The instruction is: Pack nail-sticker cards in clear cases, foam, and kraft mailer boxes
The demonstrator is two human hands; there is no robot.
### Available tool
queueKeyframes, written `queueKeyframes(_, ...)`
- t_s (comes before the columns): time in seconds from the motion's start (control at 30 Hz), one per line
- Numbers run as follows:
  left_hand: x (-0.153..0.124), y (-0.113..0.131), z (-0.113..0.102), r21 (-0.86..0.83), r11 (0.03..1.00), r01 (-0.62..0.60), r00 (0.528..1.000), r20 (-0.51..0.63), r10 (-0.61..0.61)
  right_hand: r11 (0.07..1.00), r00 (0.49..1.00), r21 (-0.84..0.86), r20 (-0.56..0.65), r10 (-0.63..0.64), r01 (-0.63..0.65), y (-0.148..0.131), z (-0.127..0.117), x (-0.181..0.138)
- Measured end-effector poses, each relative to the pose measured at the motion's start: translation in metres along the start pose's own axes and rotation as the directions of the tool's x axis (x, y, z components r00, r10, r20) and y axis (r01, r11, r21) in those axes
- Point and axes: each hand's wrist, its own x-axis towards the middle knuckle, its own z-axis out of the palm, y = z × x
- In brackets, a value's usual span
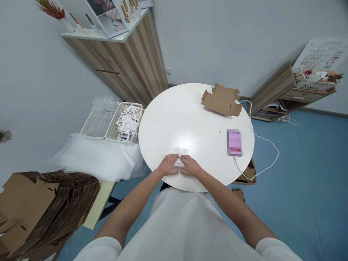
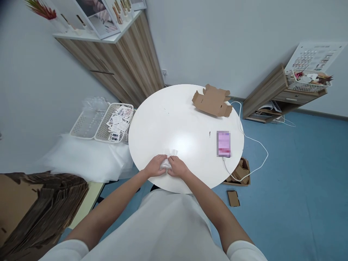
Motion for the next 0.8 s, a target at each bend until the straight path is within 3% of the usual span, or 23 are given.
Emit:
queueKeyframes(0.1, 0.014, -0.001, -0.012, -0.090, 0.984, 0.154, 0.986, 0.083, -0.146, 0.981, 0.988, 0.120, 0.037, 0.150, -0.154, 0.006, -0.015, 0.012)
queueKeyframes(0.23, 0.034, -0.009, -0.014, -0.091, 0.929, 0.359, 0.929, 0.127, -0.347, 0.893, 0.935, 0.276, 0.089, 0.344, -0.355, 0.018, -0.027, 0.033)
queueKeyframes(0.37, 0.043, -0.018, -0.003, -0.035, 0.888, 0.458, 0.889, 0.013, -0.458, 0.808, 0.861, 0.379, -0.053, 0.505, -0.451, 0.026, -0.021, 0.043)
queueKeyframes(0.57, 0.049, -0.016, 0.012, -0.205, 0.856, 0.475, 0.847, -0.160, -0.508, 0.742, 0.685, 0.384, -0.301, 0.664, -0.550, 0.024, -0.009, 0.043)
queueKeyframes(0.63, 0.053, -0.012, 0.014, -0.237, 0.860, 0.452, 0.843, -0.201, -0.498, 0.764, 0.701, 0.341, -0.312, 0.641, -0.547, 0.021, -0.009, 0.041)
queueKeyframes(0.73, 0.055, -0.009, 0.016, -0.260, 0.862, 0.434, 0.846, -0.210, -0.490, 0.844, 0.800, 0.258, -0.279, 0.531, -0.470, 0.018, -0.007, 0.033)
queueKeyframes(0.8, 0.053, -0.007, 0.016, -0.276, 0.863, 0.423, 0.850, -0.210, -0.483, 0.868, 0.840, 0.238, -0.241, 0.486, -0.435, 0.017, -0.003, 0.027)
